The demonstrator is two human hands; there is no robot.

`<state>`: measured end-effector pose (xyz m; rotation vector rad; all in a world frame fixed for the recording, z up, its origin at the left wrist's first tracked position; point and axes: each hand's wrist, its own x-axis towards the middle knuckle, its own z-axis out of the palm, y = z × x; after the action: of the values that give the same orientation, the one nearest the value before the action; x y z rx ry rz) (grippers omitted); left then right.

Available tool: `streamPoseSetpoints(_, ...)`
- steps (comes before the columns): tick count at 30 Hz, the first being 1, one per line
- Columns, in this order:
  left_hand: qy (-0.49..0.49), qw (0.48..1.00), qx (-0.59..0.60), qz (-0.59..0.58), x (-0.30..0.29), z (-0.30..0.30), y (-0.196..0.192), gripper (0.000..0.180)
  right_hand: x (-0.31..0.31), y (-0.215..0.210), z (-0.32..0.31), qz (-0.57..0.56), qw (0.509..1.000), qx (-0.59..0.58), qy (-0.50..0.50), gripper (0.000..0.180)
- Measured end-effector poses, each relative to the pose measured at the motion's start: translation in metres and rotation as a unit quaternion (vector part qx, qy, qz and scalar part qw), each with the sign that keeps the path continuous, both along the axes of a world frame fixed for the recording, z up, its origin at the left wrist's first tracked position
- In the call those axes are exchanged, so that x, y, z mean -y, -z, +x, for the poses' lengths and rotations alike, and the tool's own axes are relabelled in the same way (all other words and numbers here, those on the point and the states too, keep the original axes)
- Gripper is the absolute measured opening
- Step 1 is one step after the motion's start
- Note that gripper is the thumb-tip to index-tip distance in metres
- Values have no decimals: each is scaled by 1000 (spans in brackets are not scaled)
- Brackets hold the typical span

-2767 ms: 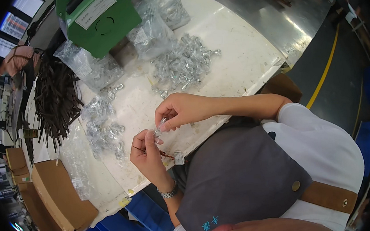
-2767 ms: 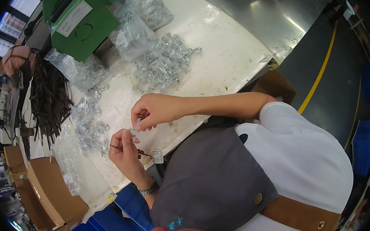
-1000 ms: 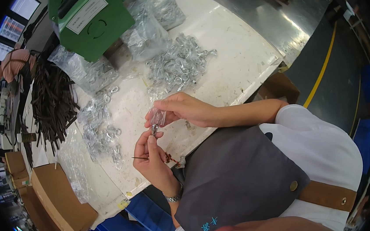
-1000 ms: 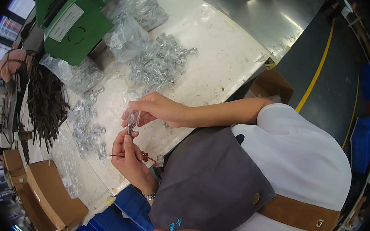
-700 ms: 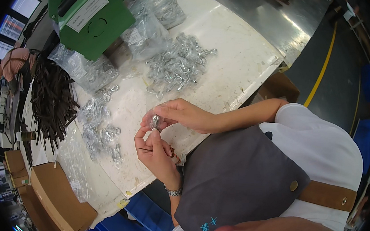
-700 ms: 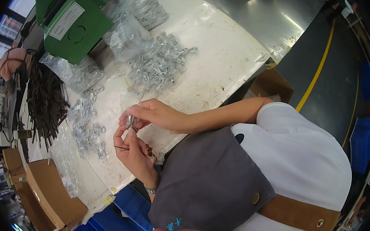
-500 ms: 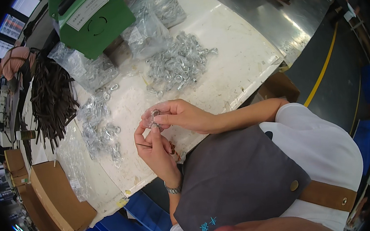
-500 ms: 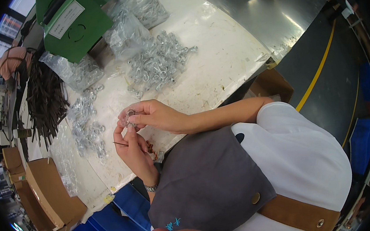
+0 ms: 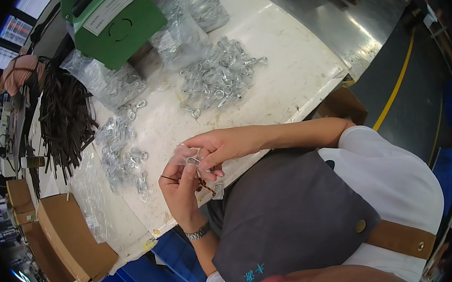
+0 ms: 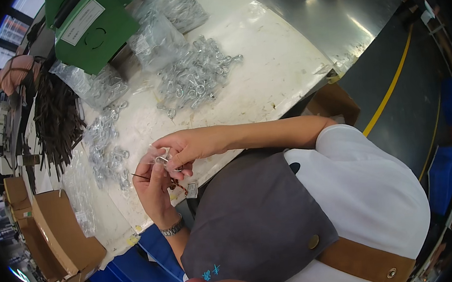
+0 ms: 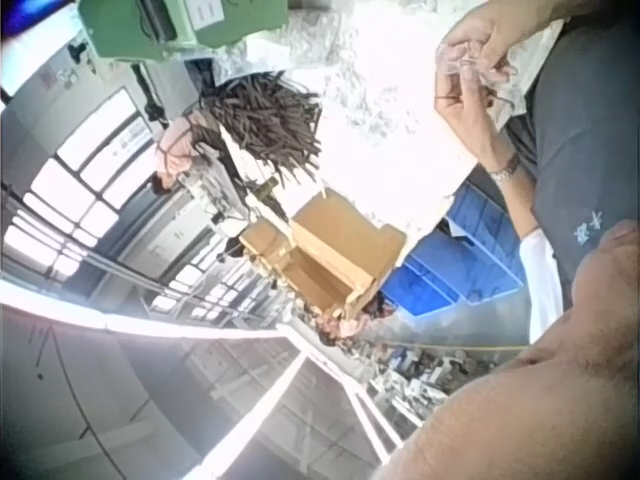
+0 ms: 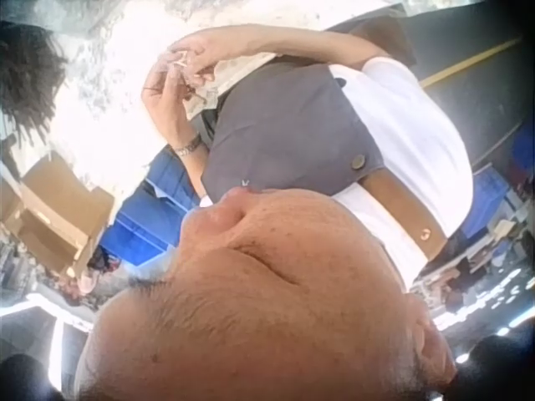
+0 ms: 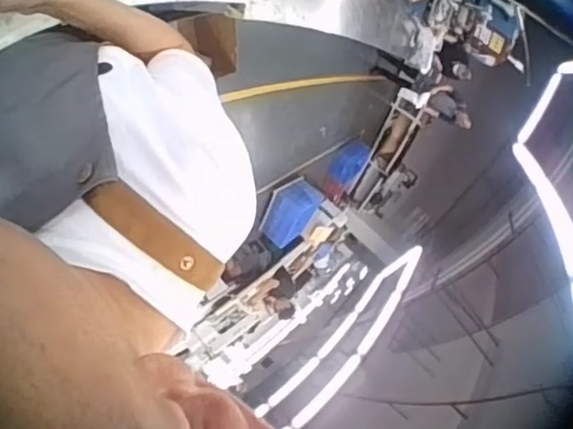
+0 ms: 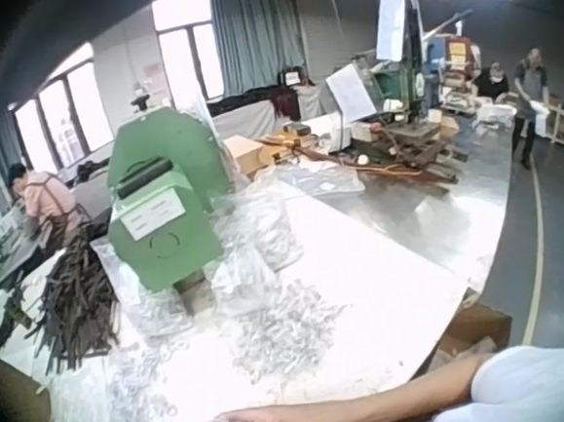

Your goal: Assemble small metal components onto thin wires at a workshop station.

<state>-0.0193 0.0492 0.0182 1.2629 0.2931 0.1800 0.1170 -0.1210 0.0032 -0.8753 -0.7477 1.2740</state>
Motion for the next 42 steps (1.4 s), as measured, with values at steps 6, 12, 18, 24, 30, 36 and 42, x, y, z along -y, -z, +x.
streamPoseSetpoints(6,-85,990,-52,99,29,4,0,12,7,1,3,-85,996,37,4,45)
streamPoseSetpoints(12,-139,976,-50,159,40,6,7,10,5,4,-10,-110,915,371,112,20)
streamPoseSetpoints(18,-40,994,-33,94,-1,-7,3,42,11,-9,-7,-91,912,378,128,21)
streamPoseSetpoints(24,75,985,-82,132,-11,-19,-5,45,18,-11,-6,-100,923,364,73,21)
streamPoseSetpoints(30,100,974,-99,175,16,-15,0,43,15,-3,-15,-76,922,356,129,20)
streamPoseSetpoints(36,-25,966,-44,254,28,-17,16,37,5,4,-25,-109,963,206,133,23)
streamPoseSetpoints(42,-22,947,-67,313,-15,-10,-2,26,18,-18,19,-137,851,452,231,20)
